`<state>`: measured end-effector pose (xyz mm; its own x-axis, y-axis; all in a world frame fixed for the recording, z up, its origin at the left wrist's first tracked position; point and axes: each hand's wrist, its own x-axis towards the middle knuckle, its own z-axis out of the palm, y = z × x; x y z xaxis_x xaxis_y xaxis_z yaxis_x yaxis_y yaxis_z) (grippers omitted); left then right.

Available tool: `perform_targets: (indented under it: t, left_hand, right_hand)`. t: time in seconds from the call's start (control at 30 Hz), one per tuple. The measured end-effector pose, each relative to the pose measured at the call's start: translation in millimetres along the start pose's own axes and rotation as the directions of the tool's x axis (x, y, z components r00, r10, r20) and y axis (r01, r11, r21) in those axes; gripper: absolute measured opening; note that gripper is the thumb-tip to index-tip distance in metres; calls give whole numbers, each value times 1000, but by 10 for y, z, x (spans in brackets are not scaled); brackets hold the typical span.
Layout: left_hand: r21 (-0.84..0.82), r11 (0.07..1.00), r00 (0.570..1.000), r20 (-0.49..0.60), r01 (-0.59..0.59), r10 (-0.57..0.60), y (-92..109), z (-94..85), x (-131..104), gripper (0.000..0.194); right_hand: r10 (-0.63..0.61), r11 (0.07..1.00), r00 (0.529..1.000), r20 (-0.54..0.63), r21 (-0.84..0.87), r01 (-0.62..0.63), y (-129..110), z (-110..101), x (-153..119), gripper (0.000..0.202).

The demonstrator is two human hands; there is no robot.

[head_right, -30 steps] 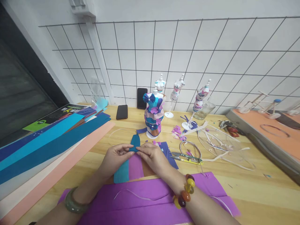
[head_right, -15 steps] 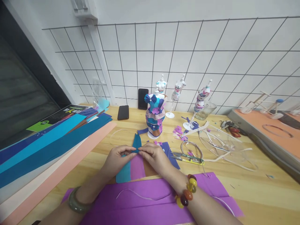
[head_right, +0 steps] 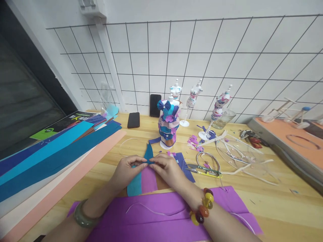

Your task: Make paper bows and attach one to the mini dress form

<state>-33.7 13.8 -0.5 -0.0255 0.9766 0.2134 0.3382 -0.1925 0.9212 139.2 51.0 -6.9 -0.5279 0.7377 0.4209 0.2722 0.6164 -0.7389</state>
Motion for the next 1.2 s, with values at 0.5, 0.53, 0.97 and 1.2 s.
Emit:
perform_targets:
  t: [0.5, 0.53, 0.97, 1.2]
  left_hand:
    - [-4, 999, 999, -18, 44, -44, -26, -3, -10, 12]
    - [-20, 998, 998, -11, 53, -54, -32, -2, -9, 13]
    - [-297, 937, 983, 41, 183, -179, -57, 15, 13, 11]
    - [-314, 922, 974, 64, 228, -219, -16, -1, 22, 11]
  right_hand:
    - [287, 918, 958, -19, 291, -269, -11, 45, 5, 16]
    - [328, 888, 944, -13, 344, -304, -8, 51, 6, 17]
    - [455, 702, 890, 41, 598, -387, -44, 32, 53, 16]
    - [468, 653, 881, 72, 643, -400, -33, 30, 63, 16]
